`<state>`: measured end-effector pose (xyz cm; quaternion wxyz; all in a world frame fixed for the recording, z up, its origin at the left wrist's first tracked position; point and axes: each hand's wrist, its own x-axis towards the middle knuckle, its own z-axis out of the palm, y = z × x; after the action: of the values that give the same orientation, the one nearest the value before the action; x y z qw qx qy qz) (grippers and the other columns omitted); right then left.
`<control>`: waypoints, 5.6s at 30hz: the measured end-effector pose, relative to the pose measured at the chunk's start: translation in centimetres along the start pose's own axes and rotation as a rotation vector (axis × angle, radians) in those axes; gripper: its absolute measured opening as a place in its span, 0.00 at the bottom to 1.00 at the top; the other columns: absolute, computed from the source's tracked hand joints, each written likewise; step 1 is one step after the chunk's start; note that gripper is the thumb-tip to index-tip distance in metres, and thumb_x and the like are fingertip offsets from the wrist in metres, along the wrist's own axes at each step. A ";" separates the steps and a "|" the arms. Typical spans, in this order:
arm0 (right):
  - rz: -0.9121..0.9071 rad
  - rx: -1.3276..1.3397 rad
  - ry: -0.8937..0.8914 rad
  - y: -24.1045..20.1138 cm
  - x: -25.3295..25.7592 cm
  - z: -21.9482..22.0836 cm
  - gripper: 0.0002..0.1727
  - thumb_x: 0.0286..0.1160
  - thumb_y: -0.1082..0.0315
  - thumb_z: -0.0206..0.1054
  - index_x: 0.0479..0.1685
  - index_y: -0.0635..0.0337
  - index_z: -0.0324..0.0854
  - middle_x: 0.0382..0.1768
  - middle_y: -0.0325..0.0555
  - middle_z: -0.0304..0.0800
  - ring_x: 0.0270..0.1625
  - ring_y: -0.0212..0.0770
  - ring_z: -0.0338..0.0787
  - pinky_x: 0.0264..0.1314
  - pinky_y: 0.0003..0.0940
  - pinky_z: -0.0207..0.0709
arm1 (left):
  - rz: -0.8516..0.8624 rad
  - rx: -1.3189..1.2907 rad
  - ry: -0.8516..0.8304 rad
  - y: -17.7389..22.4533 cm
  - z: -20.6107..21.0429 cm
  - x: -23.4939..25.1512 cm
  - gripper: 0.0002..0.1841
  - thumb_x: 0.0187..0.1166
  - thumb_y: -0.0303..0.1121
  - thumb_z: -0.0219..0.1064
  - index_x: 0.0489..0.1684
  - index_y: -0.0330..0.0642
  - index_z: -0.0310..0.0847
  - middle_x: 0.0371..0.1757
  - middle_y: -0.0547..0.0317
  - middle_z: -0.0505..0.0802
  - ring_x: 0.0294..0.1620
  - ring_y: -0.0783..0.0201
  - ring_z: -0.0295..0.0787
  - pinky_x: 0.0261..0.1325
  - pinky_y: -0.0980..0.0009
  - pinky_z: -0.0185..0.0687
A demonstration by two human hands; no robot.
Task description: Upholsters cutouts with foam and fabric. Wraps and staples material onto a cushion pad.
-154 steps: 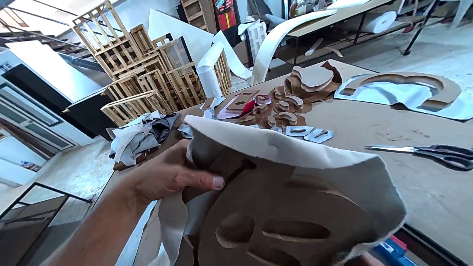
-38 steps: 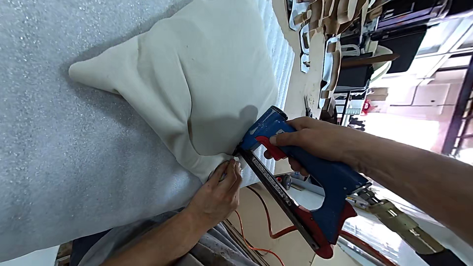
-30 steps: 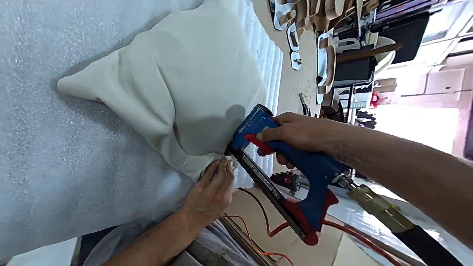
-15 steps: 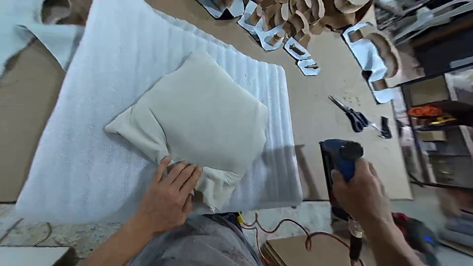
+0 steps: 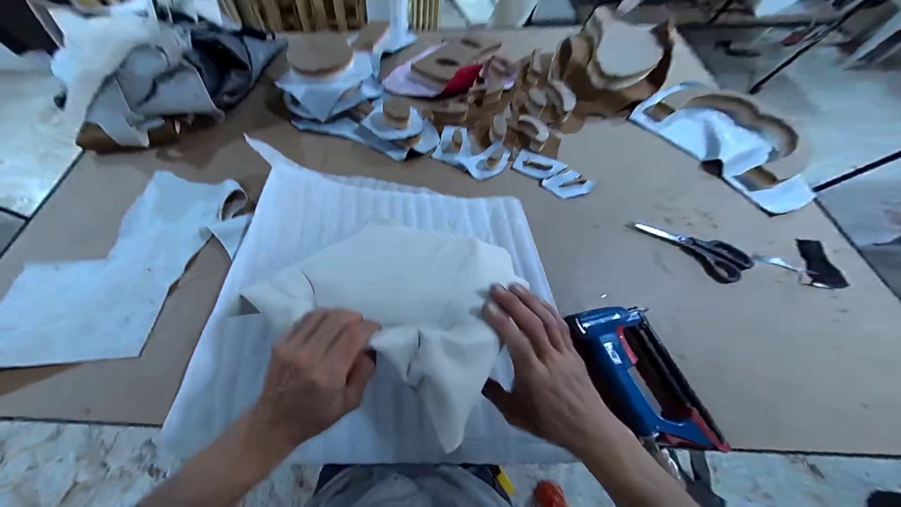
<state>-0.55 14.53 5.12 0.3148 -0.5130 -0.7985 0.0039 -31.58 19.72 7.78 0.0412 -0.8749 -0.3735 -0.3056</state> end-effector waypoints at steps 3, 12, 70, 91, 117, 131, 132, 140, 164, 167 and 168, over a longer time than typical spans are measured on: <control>-0.115 0.299 0.101 0.1 8.6 -3.4 0.31 0.71 0.56 0.76 0.73 0.56 0.77 0.67 0.43 0.87 0.70 0.38 0.85 0.77 0.50 0.77 | 0.023 0.002 -0.078 -1.9 -7.2 10.1 0.17 0.80 0.39 0.53 0.29 0.42 0.86 0.28 0.60 0.87 0.27 0.63 0.86 0.25 0.62 0.80; 0.216 0.732 0.077 -6.0 15.9 -12.2 0.17 0.88 0.49 0.57 0.55 0.47 0.86 0.33 0.33 0.89 0.31 0.29 0.87 0.30 0.23 0.82 | -0.096 -0.438 -0.578 -4.4 -18.1 23.6 0.16 0.85 0.43 0.57 0.53 0.48 0.90 0.41 0.65 0.93 0.44 0.71 0.88 0.50 0.65 0.84; 0.283 1.473 0.187 -8.1 5.9 -10.2 0.12 0.75 0.58 0.69 0.54 0.37 0.92 0.46 0.19 0.97 0.49 0.12 0.91 0.55 0.12 0.83 | 0.033 -0.223 -0.728 0.7 -12.0 24.7 0.19 0.91 0.48 0.54 0.33 0.55 0.87 0.22 0.70 0.84 0.24 0.72 0.80 0.27 0.65 0.76; 0.474 1.410 0.301 -7.9 7.9 -10.1 0.07 0.73 0.57 0.69 0.40 0.39 0.93 0.31 0.25 0.95 0.36 0.15 0.92 0.42 0.14 0.86 | -0.104 -0.268 -0.865 0.4 -10.3 26.3 0.21 0.92 0.45 0.53 0.37 0.45 0.90 0.23 0.62 0.86 0.25 0.70 0.80 0.31 0.67 0.74; -0.051 -0.365 -0.109 -9.5 0.4 13.0 0.16 0.70 0.65 0.68 0.53 0.60 0.92 0.64 0.51 0.90 0.44 0.46 0.90 0.39 0.38 0.82 | -0.209 -0.358 -0.040 -11.4 4.0 -0.5 0.18 0.87 0.34 0.51 0.56 0.36 0.88 0.58 0.51 0.93 0.64 0.57 0.88 0.70 0.55 0.81; 1.038 -0.462 -0.196 6.9 -13.2 -1.2 0.45 0.72 0.47 0.69 0.87 0.66 0.64 0.83 0.80 0.60 0.81 0.86 0.63 0.72 0.85 0.60 | 0.206 -0.223 -0.270 -5.4 10.4 -11.1 0.15 0.87 0.31 0.60 0.65 0.43 0.88 0.72 0.54 0.90 0.81 0.57 0.79 0.85 0.57 0.72; 1.054 -0.432 -0.204 7.6 -13.6 -0.9 0.44 0.74 0.50 0.70 0.88 0.66 0.62 0.83 0.80 0.59 0.80 0.86 0.65 0.70 0.85 0.61 | 0.173 -0.232 -0.264 -5.2 10.5 -11.5 0.14 0.87 0.30 0.61 0.64 0.43 0.88 0.71 0.54 0.90 0.81 0.57 0.80 0.84 0.58 0.73; 0.976 -0.406 -0.287 9.5 -10.8 -4.8 0.40 0.66 0.68 0.73 0.84 0.67 0.64 0.69 0.84 0.74 0.62 0.89 0.79 0.53 0.89 0.66 | 0.133 -0.207 -0.272 -4.3 10.7 -11.6 0.16 0.86 0.28 0.59 0.65 0.42 0.88 0.73 0.57 0.89 0.80 0.57 0.80 0.82 0.61 0.75; 1.549 0.072 -0.617 -17.3 13.7 7.5 0.13 0.86 0.60 0.59 0.61 0.53 0.72 0.31 0.49 0.91 0.18 0.45 0.91 0.20 0.39 0.90 | -0.193 -0.521 -0.113 -3.6 11.5 -12.7 0.13 0.83 0.28 0.60 0.49 0.41 0.94 0.66 0.56 0.94 0.74 0.57 0.87 0.78 0.61 0.79; 1.621 0.000 -0.689 -16.7 15.4 8.4 0.12 0.90 0.61 0.60 0.63 0.52 0.70 0.33 0.50 0.91 0.18 0.45 0.91 0.21 0.38 0.90 | -0.238 -0.547 -0.112 -3.8 11.5 -12.7 0.13 0.82 0.28 0.61 0.50 0.44 0.94 0.65 0.59 0.94 0.75 0.55 0.85 0.82 0.56 0.74; 1.642 -0.016 -0.703 -16.4 15.8 8.7 0.12 0.90 0.61 0.60 0.63 0.53 0.70 0.33 0.50 0.91 0.18 0.45 0.90 0.20 0.38 0.90 | -0.253 -0.552 -0.115 -3.9 11.5 -12.7 0.13 0.82 0.29 0.61 0.50 0.45 0.95 0.65 0.60 0.94 0.76 0.55 0.84 0.84 0.55 0.72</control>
<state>-22.71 22.46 11.47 -0.0540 -0.8945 -0.2298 0.3796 -35.15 17.99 -9.35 -0.2576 -0.8155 -0.3839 -0.3483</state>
